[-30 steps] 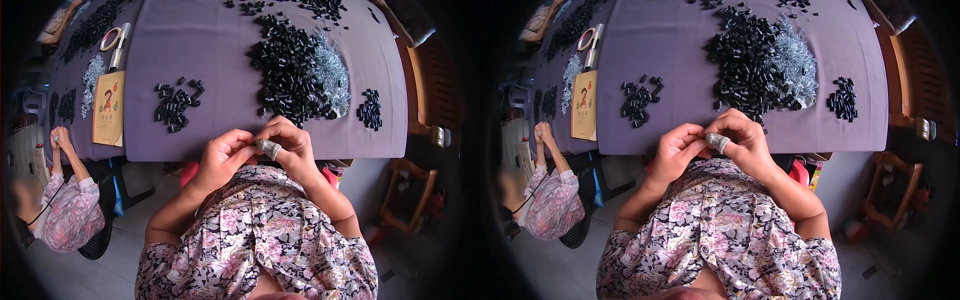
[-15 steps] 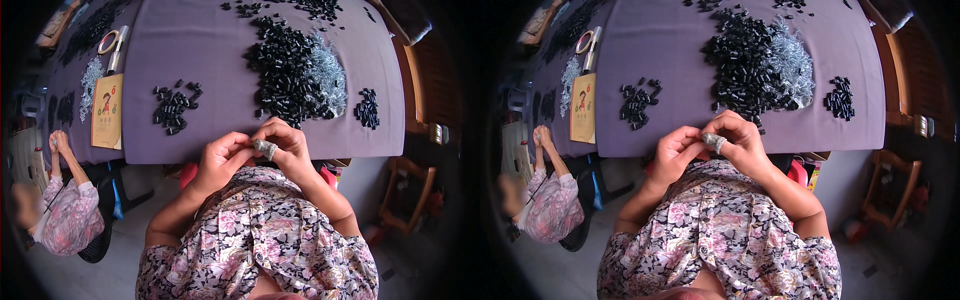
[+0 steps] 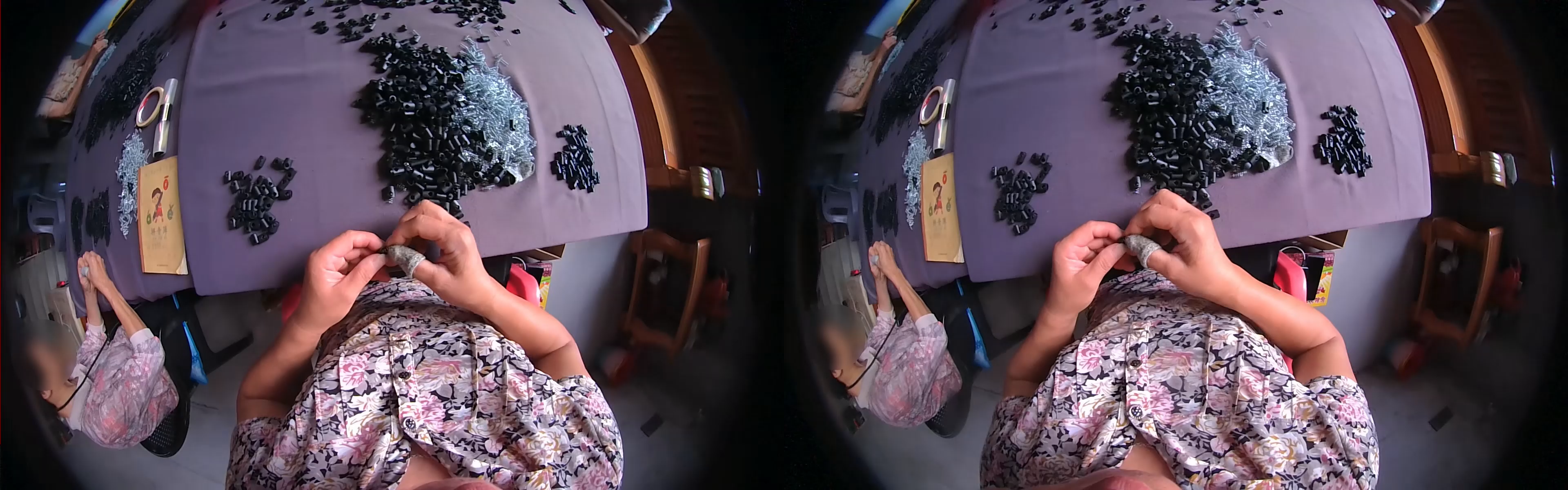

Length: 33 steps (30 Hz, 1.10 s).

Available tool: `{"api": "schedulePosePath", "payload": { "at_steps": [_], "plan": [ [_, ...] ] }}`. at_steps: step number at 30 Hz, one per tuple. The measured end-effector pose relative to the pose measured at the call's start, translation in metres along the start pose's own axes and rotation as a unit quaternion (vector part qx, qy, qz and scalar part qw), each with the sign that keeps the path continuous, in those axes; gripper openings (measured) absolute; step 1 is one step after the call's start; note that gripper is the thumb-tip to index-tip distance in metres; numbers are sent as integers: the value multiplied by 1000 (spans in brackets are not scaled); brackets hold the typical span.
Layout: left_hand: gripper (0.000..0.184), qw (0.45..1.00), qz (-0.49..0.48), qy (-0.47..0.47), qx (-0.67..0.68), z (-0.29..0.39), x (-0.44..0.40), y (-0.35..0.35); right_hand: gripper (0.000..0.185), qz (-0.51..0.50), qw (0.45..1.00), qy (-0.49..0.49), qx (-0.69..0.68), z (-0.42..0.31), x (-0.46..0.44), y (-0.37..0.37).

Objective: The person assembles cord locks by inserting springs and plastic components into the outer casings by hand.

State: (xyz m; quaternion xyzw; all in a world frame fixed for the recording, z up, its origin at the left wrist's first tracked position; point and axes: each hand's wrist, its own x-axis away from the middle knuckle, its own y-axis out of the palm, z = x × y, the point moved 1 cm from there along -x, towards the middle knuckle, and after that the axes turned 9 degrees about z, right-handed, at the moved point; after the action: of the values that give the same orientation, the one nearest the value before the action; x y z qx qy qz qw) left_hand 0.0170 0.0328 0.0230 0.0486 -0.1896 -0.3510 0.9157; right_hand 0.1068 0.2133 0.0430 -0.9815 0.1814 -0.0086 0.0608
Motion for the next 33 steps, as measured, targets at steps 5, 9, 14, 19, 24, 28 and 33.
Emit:
{"api": "schedulePosePath", "payload": {
  "at_steps": [5,9,14,19,24,28,33],
  "plan": [
    [12,999,-6,10,-31,0,1,2,18,10,999,-44,19,-1,3,1],
    [13,1000,-10,8,-27,0,0,0,22,28,994,-99,28,7,4,7],
    [12,1000,6,-14,-18,6,0,0,34,49,973,-200,103,10,7,10],
    [12,999,16,-29,-2,7,-2,-3,43,47,940,-273,198,4,7,14],
    [11,999,21,-35,25,4,-5,-5,29,-14,967,-201,158,-11,-16,-6],
    [11,999,10,-23,20,2,-5,-5,18,61,913,-265,304,-23,-65,-25],
    [11,999,6,-8,41,1,-4,-7,5,1,818,-257,514,-13,-109,-16]
  ]
}}
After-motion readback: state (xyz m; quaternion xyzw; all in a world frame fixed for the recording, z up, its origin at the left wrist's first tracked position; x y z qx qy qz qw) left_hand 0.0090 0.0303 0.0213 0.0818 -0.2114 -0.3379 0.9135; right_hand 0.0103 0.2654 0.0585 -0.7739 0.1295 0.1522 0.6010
